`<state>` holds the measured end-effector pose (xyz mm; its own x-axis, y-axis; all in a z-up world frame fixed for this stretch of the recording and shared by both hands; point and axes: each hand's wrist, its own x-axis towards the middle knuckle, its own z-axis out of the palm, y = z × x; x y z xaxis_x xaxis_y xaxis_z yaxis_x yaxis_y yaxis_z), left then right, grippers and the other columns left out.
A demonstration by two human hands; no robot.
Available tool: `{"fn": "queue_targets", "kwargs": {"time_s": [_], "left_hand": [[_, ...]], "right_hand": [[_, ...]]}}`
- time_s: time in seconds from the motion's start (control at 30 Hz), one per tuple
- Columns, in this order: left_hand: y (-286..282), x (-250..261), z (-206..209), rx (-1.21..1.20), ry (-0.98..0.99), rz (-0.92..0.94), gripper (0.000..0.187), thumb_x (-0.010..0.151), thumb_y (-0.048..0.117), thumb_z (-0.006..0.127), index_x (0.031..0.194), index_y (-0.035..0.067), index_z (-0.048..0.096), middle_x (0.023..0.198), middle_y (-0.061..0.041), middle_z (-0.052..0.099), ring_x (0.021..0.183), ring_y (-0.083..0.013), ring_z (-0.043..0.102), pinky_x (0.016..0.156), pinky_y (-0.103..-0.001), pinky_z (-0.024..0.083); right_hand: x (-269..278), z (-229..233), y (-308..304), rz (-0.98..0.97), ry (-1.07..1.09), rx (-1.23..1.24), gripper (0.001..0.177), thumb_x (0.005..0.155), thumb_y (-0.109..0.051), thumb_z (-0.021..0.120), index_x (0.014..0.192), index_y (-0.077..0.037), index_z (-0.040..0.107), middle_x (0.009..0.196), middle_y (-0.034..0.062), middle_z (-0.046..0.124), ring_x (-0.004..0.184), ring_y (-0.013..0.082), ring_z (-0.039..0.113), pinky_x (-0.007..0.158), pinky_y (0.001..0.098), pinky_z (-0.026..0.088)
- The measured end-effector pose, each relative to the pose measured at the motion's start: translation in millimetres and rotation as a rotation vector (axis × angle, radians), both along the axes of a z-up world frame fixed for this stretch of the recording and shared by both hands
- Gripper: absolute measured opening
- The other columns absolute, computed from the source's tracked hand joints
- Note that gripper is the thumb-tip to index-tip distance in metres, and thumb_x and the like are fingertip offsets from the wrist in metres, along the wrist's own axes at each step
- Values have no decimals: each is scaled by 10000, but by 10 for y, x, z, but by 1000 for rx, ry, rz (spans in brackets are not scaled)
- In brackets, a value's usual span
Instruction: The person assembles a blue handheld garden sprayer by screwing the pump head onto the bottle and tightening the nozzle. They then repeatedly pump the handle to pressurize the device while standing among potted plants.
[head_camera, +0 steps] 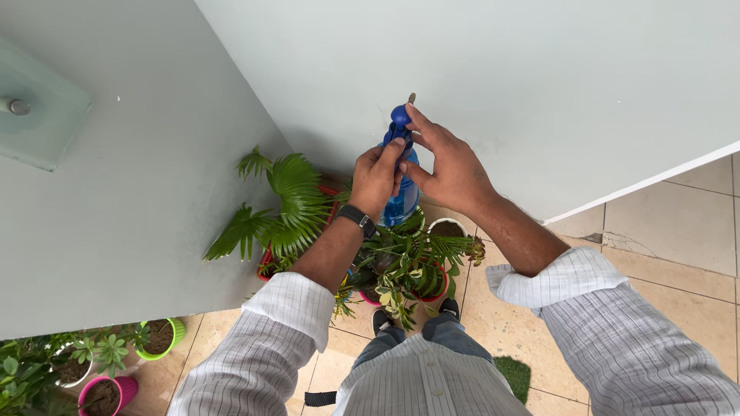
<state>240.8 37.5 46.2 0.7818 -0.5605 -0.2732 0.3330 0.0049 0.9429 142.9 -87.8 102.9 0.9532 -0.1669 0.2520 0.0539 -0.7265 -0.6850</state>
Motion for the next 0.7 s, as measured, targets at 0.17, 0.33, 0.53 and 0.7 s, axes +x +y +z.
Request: {"fn": "queue_targets", "kwargs": {"time_s": [0.17, 0.33, 0.53, 0.7], "left_hand": [[157, 126, -5, -8, 0, 31, 393, 950, 431, 636, 824, 59, 637, 614, 17, 559, 487, -71, 490, 434, -256, 415], [321, 189, -25, -14, -30, 53, 406, 950, 434, 636, 843, 43, 661, 601, 11, 546, 476, -73, 480, 430, -253, 397], [483, 236, -40, -4, -35, 88, 409, 953, 437, 632, 853, 41, 655, 615, 14, 553, 488, -72, 487, 435, -258, 412], [603, 268, -54, -3, -3, 112, 401, 956, 434, 631, 855, 47, 648, 614, 14, 550, 492, -70, 490, 440, -257, 418]], "right_hand": [[174, 15, 132, 20, 35, 12, 907, 895, -156, 780, 1619, -161, 233, 1472, 165, 556, 1336, 291, 604, 973, 396, 567], [271, -18, 263, 52, 4, 11, 903, 907, -149, 773, 1631, -155, 234, 1477, 174, 550, 1335, 289, 604, 1044, 403, 539], [362, 25, 415, 69, 38, -4, 899, 902, -150, 770, 1623, -168, 234, 1467, 152, 563, 1330, 269, 610, 1035, 400, 540], [420, 71, 532, 77, 100, 8, 900, 898, -150, 758, 1623, -172, 225, 1476, 152, 544, 1340, 267, 595, 952, 387, 574]]}}
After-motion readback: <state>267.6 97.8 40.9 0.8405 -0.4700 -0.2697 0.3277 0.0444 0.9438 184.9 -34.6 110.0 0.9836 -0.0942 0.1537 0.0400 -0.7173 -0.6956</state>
